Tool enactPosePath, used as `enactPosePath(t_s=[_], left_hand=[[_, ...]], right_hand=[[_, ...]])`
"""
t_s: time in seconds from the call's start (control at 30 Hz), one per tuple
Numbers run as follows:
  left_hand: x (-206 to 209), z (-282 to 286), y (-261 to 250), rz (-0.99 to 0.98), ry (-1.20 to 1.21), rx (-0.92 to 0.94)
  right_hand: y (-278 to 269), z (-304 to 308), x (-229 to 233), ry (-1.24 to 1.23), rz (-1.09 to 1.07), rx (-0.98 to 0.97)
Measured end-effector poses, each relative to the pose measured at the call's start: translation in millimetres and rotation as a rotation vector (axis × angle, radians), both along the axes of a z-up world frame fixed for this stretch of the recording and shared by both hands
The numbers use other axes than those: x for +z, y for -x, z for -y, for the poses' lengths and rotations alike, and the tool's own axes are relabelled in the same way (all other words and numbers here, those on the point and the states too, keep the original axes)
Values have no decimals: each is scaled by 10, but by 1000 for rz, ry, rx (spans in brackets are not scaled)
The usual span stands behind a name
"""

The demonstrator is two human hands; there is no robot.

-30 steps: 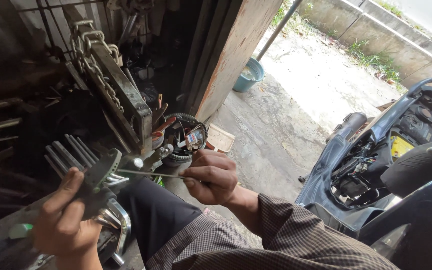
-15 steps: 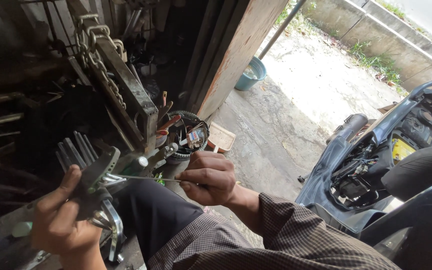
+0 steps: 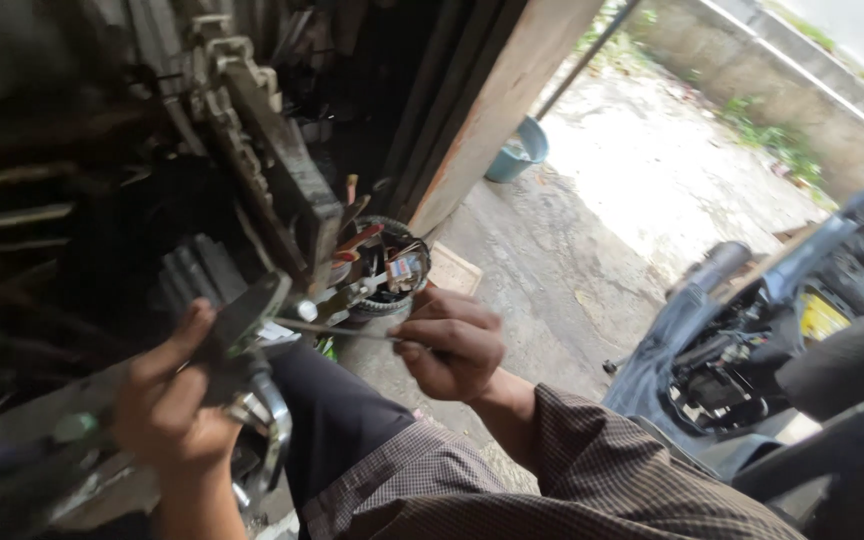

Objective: The person sits in a workshop and cleans a small metal mechanical part using a dark cloth. They wipe the part thoroughly with both hands, then briefly handle a pair of pliers before returning to wipe the part again.

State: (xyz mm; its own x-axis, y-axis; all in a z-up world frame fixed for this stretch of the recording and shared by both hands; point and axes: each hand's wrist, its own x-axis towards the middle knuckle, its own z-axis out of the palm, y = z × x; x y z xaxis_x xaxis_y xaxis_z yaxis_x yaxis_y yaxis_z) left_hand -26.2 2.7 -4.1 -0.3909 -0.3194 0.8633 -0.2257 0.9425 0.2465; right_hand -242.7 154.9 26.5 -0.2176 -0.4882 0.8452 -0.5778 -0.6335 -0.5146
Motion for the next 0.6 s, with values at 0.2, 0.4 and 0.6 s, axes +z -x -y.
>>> enactPosePath(t_s=[0.2,0.4,0.6], left_hand=[[127,-65,69,-11,-70,-10],[79,-52,73,-98,-66,-102],[112,-49,33,-115,-73,-123]], right_hand=[[-37,-16,71,36,13,-51],[-46,12,-20,83,63,-39],[-106,44,-7,57,56,-52]])
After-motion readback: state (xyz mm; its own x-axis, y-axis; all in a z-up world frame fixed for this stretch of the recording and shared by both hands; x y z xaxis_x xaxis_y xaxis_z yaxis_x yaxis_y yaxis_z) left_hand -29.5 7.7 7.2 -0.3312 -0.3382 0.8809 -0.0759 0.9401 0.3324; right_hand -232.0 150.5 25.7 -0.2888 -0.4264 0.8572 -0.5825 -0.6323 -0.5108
